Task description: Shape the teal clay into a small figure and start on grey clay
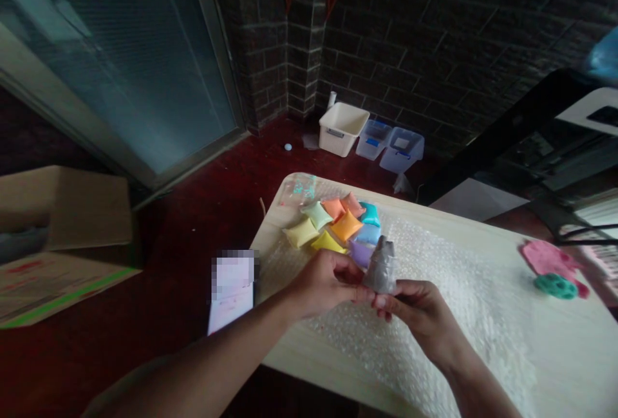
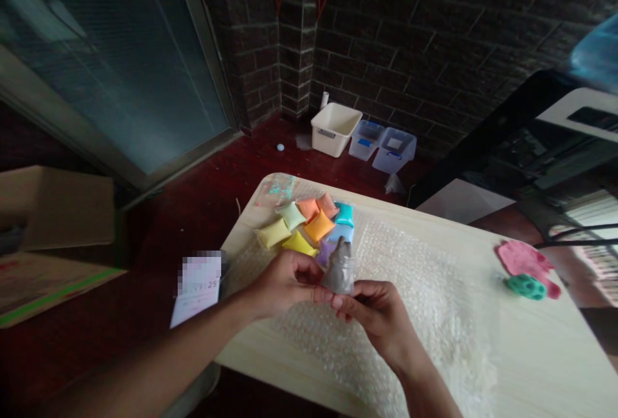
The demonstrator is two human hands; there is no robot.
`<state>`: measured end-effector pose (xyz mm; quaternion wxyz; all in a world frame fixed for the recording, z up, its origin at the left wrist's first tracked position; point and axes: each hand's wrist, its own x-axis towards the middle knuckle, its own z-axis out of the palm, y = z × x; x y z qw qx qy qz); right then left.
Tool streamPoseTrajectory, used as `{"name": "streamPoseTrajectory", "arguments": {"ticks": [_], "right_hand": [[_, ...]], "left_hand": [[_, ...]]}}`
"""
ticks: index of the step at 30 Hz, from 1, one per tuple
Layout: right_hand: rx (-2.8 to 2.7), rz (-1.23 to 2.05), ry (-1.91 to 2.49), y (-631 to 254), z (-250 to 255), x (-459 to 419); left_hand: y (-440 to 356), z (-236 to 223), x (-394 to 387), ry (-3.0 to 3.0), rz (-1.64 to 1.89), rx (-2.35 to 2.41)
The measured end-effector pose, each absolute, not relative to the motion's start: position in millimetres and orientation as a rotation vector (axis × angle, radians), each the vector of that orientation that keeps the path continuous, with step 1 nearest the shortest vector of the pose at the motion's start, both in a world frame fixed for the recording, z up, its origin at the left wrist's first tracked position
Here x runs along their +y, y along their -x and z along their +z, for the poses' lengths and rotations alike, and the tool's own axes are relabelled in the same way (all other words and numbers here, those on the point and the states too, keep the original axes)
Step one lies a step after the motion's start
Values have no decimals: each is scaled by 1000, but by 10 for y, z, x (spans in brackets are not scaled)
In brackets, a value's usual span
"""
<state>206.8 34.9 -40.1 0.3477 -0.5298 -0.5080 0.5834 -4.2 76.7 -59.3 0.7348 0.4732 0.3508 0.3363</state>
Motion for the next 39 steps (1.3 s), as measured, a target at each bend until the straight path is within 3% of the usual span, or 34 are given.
{"name": "streamPoseTrajectory", "arguments": {"ticks": [14,30,39], "right_hand": [[-1369,1471,1401,-2071,-440,343],[-1360,1512,1332,-2079,-436,373],[-1431,1458,1379,-2047,-473,344]], "left_hand": [[-11,-647,724,-1417,772,921],[-3,-677,747,-1206,752,648],[4,-710,738,-1399,787,930]]}}
